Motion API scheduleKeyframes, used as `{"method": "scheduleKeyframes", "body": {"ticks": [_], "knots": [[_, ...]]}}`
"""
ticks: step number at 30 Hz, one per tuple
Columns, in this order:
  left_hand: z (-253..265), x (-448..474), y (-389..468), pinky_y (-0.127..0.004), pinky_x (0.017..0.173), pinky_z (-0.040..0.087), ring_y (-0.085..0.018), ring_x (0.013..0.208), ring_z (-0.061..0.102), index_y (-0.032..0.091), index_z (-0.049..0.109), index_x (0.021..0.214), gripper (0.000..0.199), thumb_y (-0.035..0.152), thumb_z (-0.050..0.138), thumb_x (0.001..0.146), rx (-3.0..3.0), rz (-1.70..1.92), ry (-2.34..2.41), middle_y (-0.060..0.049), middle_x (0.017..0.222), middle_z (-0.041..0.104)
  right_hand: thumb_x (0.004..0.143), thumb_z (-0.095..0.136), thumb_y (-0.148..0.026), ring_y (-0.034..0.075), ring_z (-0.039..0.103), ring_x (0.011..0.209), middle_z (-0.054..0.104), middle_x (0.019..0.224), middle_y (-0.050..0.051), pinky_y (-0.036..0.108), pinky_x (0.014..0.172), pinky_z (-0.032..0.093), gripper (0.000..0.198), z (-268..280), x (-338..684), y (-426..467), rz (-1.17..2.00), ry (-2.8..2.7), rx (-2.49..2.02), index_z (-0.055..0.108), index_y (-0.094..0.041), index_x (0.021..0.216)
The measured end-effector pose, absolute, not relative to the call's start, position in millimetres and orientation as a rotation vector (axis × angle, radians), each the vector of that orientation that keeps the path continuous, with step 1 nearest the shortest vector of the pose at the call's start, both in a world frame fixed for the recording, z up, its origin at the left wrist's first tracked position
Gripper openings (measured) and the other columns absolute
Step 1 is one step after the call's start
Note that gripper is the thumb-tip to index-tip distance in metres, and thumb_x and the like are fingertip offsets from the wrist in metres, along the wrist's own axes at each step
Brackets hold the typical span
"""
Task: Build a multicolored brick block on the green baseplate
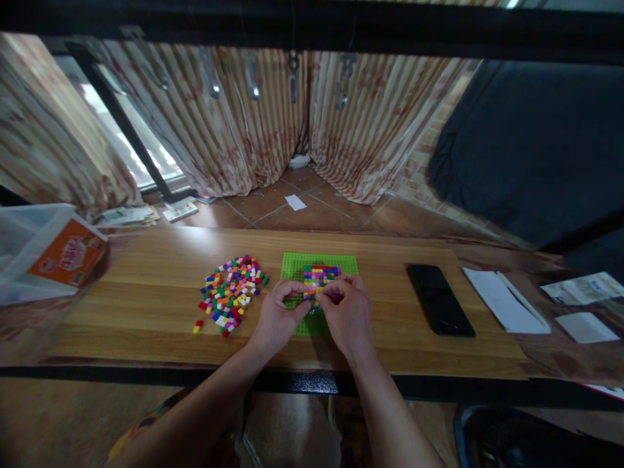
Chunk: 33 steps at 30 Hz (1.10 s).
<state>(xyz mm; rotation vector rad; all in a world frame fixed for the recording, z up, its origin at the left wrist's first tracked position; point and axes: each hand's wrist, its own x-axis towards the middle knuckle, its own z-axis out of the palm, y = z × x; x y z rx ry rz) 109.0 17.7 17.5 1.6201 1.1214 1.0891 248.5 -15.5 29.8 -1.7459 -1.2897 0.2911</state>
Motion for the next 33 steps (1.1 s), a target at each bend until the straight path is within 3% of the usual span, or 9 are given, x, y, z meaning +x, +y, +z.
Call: {"method": "scheduleKeyframes", "body": {"ticks": [14,21,27,33], "knots": [[18.3,82.4,31.3,-0.027,0.073,0.049,-0.014,0.077,0.060,0.019,0.066,0.090,0.022,0.004,0.056,0.076,1.651,1.124,1.235,-0.002,0.086,0.065,0.073,0.066,-0.051,0.026,0.062,0.090,0.063,0.095,0.007,0.042,0.081,0.046,0.027,20.1,262.4,-17.2,0.178,-1.429,-1.778,0.069,-0.023,0.073],[27.5,44.5,54.8,-0.044,0.091,0.042,-0.026,0.097,0.056,0.020,0.069,0.086,0.013,0.013,0.063,0.076,2.192,0.849,1.712,-0.009,0.098,0.064,0.079,0.063,-0.049,0.026,0.064,0.093,0.068,0.096,0.007,0.043,0.086,0.046,0.026,32.4,250.1,-18.0,0.223,-1.325,-1.712,0.067,-0.024,0.076],[27.9,44.9,54.3,-0.046,0.090,0.040,-0.029,0.104,0.052,0.020,0.069,0.091,0.014,0.029,0.064,0.081,2.407,0.580,1.841,-0.010,0.109,0.062,0.080,0.063,-0.048,0.027,0.064,0.097,0.069,0.098,0.008,0.045,0.090,0.045,0.027,37.3,243.5,-18.7,0.251,-1.277,-1.693,0.068,-0.022,0.077],[26.8,48.1,55.9,-0.047,0.091,0.039,-0.029,0.105,0.051,0.019,0.068,0.092,0.016,0.021,0.053,0.088,2.502,0.471,1.854,-0.010,0.112,0.062,0.080,0.062,-0.047,0.026,0.063,0.097,0.068,0.097,0.008,0.045,0.089,0.046,0.027,39.0,245.7,-19.5,0.276,-1.272,-1.664,0.068,-0.021,0.076]]}}
